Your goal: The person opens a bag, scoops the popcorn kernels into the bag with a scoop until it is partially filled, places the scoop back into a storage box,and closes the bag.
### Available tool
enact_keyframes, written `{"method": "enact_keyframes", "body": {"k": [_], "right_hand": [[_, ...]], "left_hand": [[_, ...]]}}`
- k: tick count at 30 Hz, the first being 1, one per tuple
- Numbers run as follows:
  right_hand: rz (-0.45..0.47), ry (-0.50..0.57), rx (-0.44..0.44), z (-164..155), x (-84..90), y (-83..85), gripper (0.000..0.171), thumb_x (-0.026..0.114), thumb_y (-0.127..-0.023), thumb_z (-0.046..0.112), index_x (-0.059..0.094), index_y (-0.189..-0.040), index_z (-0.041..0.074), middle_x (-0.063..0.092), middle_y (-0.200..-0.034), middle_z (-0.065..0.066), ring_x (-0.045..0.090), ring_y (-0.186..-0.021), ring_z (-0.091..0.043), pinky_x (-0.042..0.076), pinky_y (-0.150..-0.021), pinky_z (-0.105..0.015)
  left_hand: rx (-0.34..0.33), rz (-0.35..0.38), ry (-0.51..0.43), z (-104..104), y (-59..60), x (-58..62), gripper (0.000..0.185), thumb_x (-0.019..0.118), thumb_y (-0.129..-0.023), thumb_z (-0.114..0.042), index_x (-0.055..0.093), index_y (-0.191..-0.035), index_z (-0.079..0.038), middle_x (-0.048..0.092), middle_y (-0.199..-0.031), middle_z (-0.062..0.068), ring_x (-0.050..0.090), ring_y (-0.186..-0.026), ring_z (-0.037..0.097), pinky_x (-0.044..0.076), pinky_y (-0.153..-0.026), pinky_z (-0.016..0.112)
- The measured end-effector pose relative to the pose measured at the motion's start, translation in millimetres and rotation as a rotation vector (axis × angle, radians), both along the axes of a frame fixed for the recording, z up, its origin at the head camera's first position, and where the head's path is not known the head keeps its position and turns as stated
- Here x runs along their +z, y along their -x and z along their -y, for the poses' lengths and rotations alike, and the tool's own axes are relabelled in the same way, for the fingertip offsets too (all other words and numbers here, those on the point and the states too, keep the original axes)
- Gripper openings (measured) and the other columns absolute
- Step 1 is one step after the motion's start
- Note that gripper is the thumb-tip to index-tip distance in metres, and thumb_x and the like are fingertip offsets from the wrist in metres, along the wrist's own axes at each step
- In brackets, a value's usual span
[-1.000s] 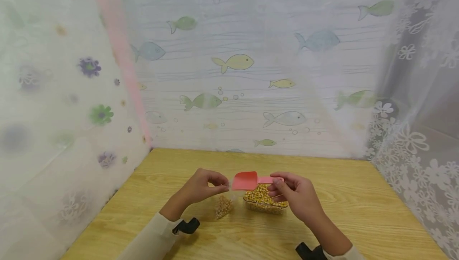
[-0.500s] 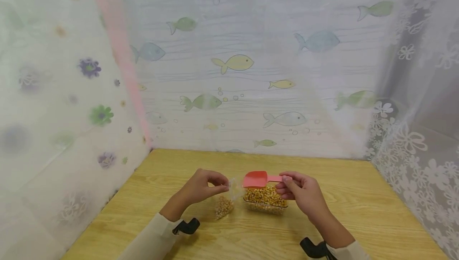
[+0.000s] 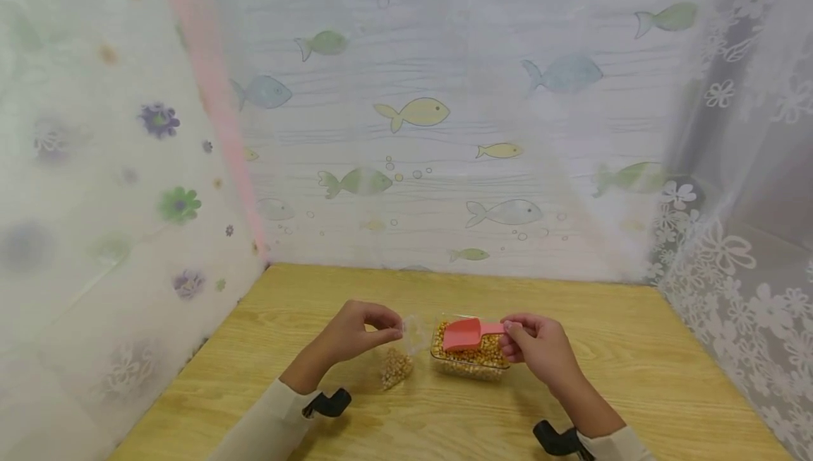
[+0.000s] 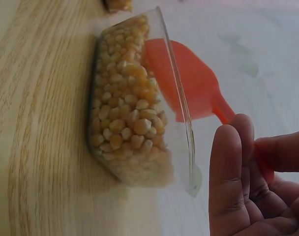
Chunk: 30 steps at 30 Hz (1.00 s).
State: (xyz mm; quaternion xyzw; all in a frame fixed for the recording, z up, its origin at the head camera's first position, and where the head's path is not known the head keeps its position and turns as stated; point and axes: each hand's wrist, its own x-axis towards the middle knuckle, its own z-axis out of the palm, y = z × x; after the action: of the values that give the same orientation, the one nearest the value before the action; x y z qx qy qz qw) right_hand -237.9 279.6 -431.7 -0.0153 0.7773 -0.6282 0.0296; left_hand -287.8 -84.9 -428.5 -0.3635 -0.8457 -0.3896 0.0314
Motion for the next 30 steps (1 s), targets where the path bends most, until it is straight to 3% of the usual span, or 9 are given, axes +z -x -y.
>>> {"method": "enact_keyframes", "body": {"k": [3,14,20,30], "right_hand": [[0.000,-0.030,-0.006,-3,-0.3,-0.2,0.045,0.060,-0.108,0.025,0.058,-0.135,-0.010,0.076,-0.095,-0.014,0.076,-0.083,-0.024,0.064,-0.073,-0.036],[0.000,-0.159,-0.011,-26,9.7,-4.0,0.042,0.060,-0.108,0.022,0.060,-0.135,-0.011,0.074,-0.091,-0.013,0.074,-0.079,-0.025,0.064,-0.071,-0.036],[-0.020,-0.248,-0.013,-33,24.0,-7.1,0.041,0.058,-0.108,0.021,0.062,-0.133,-0.011,0.074,-0.089,-0.012,0.074,-0.079,-0.028,0.064,-0.070,-0.037],[-0.081,-0.422,-0.040,-34,44.4,-12.8,0.040,0.058,-0.108,0.026,0.066,-0.128,-0.007,0.073,-0.082,-0.006,0.071,-0.072,-0.019,0.062,-0.064,-0.032]], "left_hand": [[0.007,0.029,-0.028,4,-0.4,-2.6,0.026,0.073,-0.098,-0.039,0.080,-0.112,-0.018,0.076,-0.102,-0.015,0.071,-0.089,0.001,0.060,-0.082,0.029],[0.064,0.116,-0.155,17,1.2,-11.2,0.015,0.075,-0.095,-0.042,0.079,-0.106,-0.032,0.077,-0.100,-0.014,0.073,-0.091,0.008,0.060,-0.083,0.030],[0.075,0.111,-0.152,17,0.2,-7.4,0.014,0.076,-0.095,-0.042,0.078,-0.106,-0.034,0.077,-0.100,-0.015,0.072,-0.091,0.008,0.059,-0.083,0.030],[0.091,0.091,-0.134,21,0.5,-7.7,0.015,0.076,-0.095,-0.041,0.079,-0.106,-0.031,0.076,-0.100,-0.015,0.072,-0.090,0.007,0.060,-0.084,0.034]]}}
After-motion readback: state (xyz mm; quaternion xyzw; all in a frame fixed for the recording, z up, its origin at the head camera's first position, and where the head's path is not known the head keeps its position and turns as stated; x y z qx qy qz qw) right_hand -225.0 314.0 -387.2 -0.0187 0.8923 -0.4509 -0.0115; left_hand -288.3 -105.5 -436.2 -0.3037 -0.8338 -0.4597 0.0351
